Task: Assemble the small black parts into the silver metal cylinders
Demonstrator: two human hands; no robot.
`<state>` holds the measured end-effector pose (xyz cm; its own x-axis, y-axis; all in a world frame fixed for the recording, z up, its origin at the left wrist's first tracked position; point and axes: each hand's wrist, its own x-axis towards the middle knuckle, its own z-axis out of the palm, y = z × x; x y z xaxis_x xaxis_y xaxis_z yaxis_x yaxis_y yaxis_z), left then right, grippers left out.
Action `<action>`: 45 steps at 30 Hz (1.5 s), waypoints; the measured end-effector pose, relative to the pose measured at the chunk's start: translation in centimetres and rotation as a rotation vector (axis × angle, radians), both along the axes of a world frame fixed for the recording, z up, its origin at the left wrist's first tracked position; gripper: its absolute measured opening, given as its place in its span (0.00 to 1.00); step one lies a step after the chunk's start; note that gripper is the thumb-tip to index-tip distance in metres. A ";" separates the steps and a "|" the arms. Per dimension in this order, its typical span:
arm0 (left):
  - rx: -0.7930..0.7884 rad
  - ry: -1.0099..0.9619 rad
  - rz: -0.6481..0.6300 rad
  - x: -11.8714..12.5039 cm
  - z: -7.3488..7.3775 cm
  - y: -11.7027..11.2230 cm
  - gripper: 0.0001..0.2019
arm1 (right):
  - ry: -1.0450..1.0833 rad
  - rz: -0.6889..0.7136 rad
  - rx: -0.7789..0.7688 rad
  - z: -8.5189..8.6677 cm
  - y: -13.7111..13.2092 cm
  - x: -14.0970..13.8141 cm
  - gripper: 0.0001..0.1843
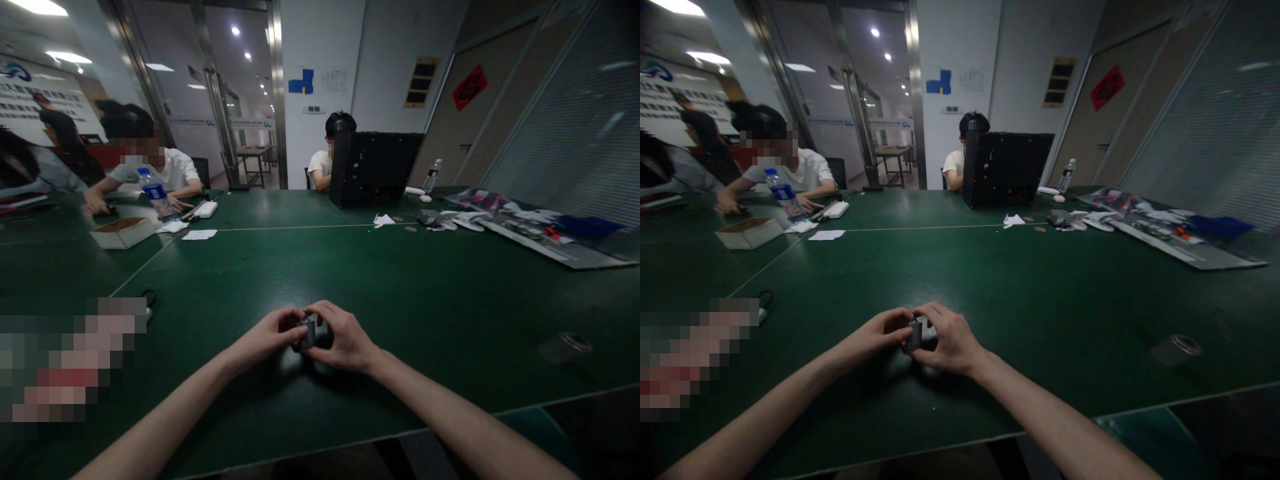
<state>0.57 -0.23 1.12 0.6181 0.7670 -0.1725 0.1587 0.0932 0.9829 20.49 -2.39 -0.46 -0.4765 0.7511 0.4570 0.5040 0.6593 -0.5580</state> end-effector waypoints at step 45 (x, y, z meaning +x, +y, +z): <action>-0.112 -0.175 -0.025 -0.6 0.0 0.0 0.23 | -0.028 0.033 0.025 -0.1 -0.1 0.1 0.30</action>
<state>-0.05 -0.24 1.14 0.6647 0.7331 -0.1442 -0.0099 0.2016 0.9794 20.55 -2.46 -0.59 -0.5142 0.7228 0.4618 0.4967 0.6898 -0.5267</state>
